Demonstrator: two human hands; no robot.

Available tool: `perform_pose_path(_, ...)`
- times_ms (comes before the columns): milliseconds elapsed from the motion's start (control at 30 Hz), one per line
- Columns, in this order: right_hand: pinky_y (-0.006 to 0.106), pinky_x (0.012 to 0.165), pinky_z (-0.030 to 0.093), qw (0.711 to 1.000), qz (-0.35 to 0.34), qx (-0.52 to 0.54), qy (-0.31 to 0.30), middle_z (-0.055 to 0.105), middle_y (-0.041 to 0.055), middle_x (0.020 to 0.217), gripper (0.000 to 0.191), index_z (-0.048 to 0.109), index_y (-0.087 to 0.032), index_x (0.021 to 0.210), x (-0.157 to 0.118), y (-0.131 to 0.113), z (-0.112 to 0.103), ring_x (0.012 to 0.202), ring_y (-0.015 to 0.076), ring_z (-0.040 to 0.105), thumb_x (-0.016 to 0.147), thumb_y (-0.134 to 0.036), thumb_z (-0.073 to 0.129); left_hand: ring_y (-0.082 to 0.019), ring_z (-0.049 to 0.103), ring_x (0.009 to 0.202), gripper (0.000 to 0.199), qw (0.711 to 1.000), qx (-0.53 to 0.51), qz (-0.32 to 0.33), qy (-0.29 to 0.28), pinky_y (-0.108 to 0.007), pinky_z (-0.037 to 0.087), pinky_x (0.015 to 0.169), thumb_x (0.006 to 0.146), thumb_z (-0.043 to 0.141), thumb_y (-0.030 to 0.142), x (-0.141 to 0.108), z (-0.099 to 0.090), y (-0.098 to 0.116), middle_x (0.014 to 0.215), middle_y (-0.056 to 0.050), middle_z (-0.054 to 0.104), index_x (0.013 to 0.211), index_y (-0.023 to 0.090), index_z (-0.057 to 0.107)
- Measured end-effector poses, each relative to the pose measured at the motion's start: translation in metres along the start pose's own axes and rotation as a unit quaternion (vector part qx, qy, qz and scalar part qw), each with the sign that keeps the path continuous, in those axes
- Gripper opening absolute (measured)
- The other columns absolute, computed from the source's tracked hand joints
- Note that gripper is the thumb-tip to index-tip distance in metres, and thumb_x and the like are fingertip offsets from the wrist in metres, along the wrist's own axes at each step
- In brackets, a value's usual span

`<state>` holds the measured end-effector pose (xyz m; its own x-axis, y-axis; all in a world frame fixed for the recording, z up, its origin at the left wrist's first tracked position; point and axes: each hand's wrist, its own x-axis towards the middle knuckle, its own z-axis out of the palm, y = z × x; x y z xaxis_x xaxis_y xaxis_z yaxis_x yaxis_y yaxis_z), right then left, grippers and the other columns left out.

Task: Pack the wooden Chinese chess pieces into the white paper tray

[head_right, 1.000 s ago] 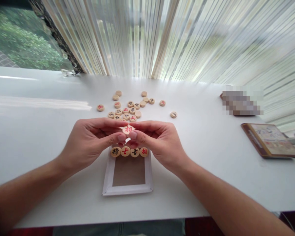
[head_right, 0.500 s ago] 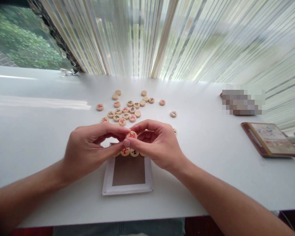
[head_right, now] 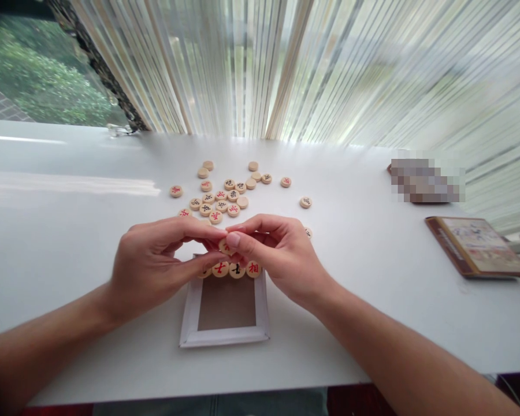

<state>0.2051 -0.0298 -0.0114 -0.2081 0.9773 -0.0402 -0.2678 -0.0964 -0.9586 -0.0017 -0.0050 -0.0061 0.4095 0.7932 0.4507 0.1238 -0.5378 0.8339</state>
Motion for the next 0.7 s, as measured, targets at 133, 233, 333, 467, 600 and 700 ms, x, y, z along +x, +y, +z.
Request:
perform_pose_path(133,0.023,0.062,0.058,1.0,0.01,-0.003,0.002,0.081,0.0036,0.082,0.014,0.087,-0.023,0.095,0.0001,0.0002,-0.0019,0.072,0.0137,0.072,0.085,-0.031,0.091,-0.02,0.078,0.081,0.016,0.998,-0.046,-0.036,-0.004,-0.032,0.068,0.076,0.086,0.088,0.027,0.0007,-0.0012,-0.0026,0.093,-0.003,0.083,0.1,0.025,0.082)
perform_pose_path(233,0.024,0.07,0.063,1.0,0.015,0.019,-0.003,0.083,0.0042,0.088,0.018,0.086,-0.023,0.095,0.0004,0.0002,-0.0001,0.079,0.0154,0.076,0.08,-0.026,0.095,-0.02,0.08,0.084,0.017,0.997,-0.064,-0.043,-0.008,-0.03,0.069,0.077,0.086,0.087,0.026,0.0007,-0.0008,-0.0025,0.094,-0.003,0.084,0.101,0.023,0.082)
perform_pose_path(333,0.022,0.07,0.063,0.999,0.015,0.038,-0.006,0.083,0.0031,0.088,0.026,0.085,-0.022,0.091,0.0008,-0.0008,0.0032,0.078,0.0144,0.076,0.07,-0.018,0.1,-0.018,0.08,0.083,0.014,0.998,-0.053,-0.038,-0.002,-0.027,0.068,0.075,0.088,0.085,0.022,-0.0001,0.0005,-0.0008,0.094,-0.003,0.084,0.101,0.023,0.082)
perform_pose_path(467,0.02,0.06,0.06,0.999,0.018,0.037,0.006,0.082,0.0023,0.083,0.029,0.083,-0.02,0.084,0.001,-0.0028,0.0059,0.068,0.0126,0.073,0.062,-0.017,0.103,-0.018,0.08,0.084,0.016,0.999,-0.021,-0.025,0.003,-0.026,0.067,0.075,0.086,0.085,0.018,-0.0014,0.001,0.0007,0.096,-0.001,0.085,0.101,0.025,0.084)
perform_pose_path(600,0.024,0.057,0.06,1.0,0.011,0.02,0.011,0.083,0.0047,0.082,0.029,0.083,-0.02,0.082,0.0006,-0.0041,0.0058,0.066,0.0151,0.073,0.062,-0.025,0.104,-0.018,0.079,0.082,0.02,0.999,-0.032,-0.03,-0.007,-0.028,0.068,0.077,0.085,0.086,0.016,-0.0024,0.0006,0.0005,0.097,-0.002,0.084,0.104,0.024,0.083)
perform_pose_path(700,0.025,0.058,0.061,1.0,0.007,0.007,0.008,0.082,0.0055,0.081,0.029,0.085,-0.02,0.084,0.0006,-0.0039,0.0049,0.065,0.0157,0.073,0.064,-0.029,0.103,-0.018,0.08,0.084,0.02,0.995,-0.078,-0.055,-0.015,-0.025,0.069,0.075,0.085,0.085,0.014,-0.0018,0.0009,0.0007,0.094,-0.003,0.084,0.104,0.022,0.081)
